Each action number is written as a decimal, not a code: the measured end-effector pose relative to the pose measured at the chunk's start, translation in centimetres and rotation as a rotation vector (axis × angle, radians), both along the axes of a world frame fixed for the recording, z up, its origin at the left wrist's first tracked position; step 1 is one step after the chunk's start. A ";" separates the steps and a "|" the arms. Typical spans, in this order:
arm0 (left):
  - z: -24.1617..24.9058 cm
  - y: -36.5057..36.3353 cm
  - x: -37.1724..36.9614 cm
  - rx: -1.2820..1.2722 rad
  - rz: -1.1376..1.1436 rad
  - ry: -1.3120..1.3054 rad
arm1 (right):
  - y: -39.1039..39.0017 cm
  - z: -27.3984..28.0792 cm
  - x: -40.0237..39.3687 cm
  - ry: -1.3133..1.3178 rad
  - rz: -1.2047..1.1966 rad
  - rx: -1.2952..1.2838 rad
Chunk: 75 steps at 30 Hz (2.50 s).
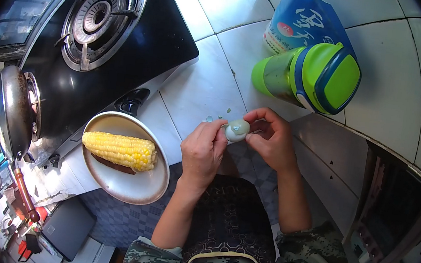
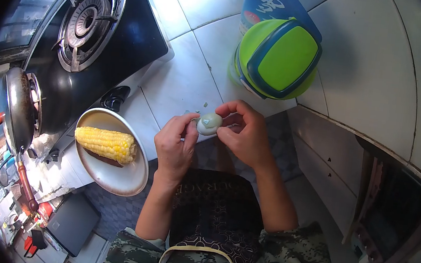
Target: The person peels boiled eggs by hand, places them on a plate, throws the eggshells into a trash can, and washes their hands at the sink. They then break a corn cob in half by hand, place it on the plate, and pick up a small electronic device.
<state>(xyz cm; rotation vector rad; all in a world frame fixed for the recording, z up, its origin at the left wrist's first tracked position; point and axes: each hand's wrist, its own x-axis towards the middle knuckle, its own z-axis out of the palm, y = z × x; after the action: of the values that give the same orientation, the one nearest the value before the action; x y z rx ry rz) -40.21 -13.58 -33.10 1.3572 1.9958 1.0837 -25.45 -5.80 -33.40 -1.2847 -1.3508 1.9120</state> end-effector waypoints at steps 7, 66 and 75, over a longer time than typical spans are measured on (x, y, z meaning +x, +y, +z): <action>0.0 0.5 0.1 -0.112 0.228 -0.427 | 0.4 0.3 0.5 0.186 -0.083 -0.244; 4.1 -1.1 -1.9 0.037 0.030 -1.642 | -1.2 3.1 -2.2 0.952 -0.074 -0.620; 5.6 -0.9 -2.9 0.036 0.127 -1.616 | -0.5 2.5 -2.1 0.693 0.028 -0.460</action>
<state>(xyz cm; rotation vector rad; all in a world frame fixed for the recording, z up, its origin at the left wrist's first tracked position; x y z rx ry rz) -43.10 -14.48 -27.54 0.0417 0.7865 1.4864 -27.59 -6.27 -30.85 -0.6461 -0.6007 2.4509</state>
